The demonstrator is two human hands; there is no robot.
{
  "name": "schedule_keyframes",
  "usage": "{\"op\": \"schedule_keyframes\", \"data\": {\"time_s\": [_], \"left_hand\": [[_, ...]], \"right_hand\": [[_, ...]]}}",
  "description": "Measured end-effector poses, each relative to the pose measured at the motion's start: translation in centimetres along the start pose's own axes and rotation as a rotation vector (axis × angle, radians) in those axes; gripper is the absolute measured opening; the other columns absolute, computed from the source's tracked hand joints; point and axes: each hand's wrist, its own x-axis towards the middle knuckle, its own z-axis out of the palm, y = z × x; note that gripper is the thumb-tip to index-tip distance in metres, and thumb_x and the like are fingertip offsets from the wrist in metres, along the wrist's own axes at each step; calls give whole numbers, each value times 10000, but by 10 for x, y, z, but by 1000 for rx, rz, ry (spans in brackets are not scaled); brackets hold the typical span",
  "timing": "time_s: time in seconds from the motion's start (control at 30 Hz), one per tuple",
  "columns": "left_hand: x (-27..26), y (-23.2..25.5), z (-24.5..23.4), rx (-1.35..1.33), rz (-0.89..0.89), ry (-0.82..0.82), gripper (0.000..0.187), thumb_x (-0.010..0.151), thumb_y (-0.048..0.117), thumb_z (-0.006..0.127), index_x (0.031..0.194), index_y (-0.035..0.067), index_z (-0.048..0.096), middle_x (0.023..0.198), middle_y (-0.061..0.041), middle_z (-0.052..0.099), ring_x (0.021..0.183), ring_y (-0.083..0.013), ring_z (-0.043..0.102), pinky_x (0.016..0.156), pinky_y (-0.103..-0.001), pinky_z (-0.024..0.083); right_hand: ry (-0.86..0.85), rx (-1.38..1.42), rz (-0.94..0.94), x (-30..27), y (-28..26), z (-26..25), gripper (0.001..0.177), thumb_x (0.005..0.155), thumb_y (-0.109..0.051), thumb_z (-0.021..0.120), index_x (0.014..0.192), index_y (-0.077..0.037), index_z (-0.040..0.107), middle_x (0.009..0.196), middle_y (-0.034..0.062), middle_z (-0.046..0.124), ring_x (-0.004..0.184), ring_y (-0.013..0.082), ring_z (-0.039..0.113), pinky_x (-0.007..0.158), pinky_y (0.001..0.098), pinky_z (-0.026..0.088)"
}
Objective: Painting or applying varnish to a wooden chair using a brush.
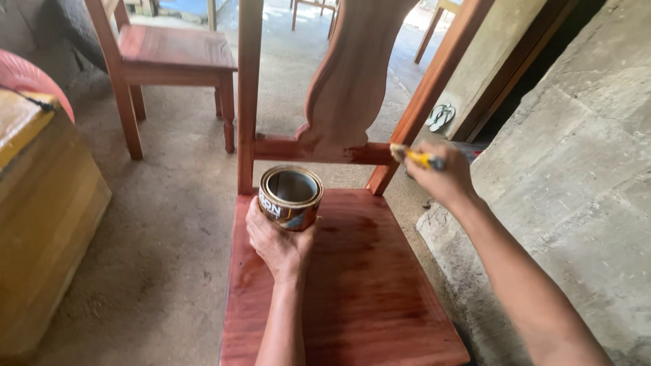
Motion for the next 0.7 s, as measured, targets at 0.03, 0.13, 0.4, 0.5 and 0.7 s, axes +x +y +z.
{"op": "schedule_keyframes", "data": {"time_s": [0.03, 0.13, 0.4, 0.5, 0.7], "left_hand": [[0, -1, 1, 2, 27, 8, 1148, 498, 353, 999, 1419, -4, 414, 1300, -192, 562, 1230, -415, 542, 1009, -542, 466], [2, -3, 3, 12, 48, 10, 1138, 509, 343, 995, 1424, -1, 413, 1304, -186, 562, 1232, -413, 544, 1013, -537, 469], [6, -6, -5, 41, 91, -4, 1142, 520, 325, 995, 1437, 1, 397, 1318, -206, 551, 1250, -420, 529, 1038, -534, 455], [7, -10, -7, 72, 106, 20, 1136, 536, 311, 994, 1453, 9, 395, 1326, -205, 549, 1258, -419, 533, 1060, -531, 456], [12, -9, -15, 54, 36, 40, 1152, 512, 301, 1010, 1444, 21, 395, 1331, -203, 551, 1248, -416, 539, 1065, -513, 474]], "right_hand": [[-34, -63, -135, -13, 9, 6, 168, 946, -204, 708, 819, -95, 684, 652, 30, 629, 463, 124, 553, 361, 292, 446], [-76, -88, -361, -34, 9, 20, 146, 887, -199, 739, 794, -93, 699, 686, 32, 643, 500, 135, 572, 403, 266, 438], [235, -467, -811, -33, 66, 117, 126, 1033, -153, 758, 996, -53, 691, 902, 77, 670, 739, 144, 663, 512, 192, 502], [233, -518, -860, -43, 60, 110, 182, 835, -117, 732, 1005, -63, 697, 1111, 281, 724, 722, 156, 683, 548, 204, 580], [-120, -5, -397, -27, 100, 104, 129, 931, -196, 769, 984, -82, 745, 775, 81, 712, 599, 131, 658, 407, 255, 555]]}}
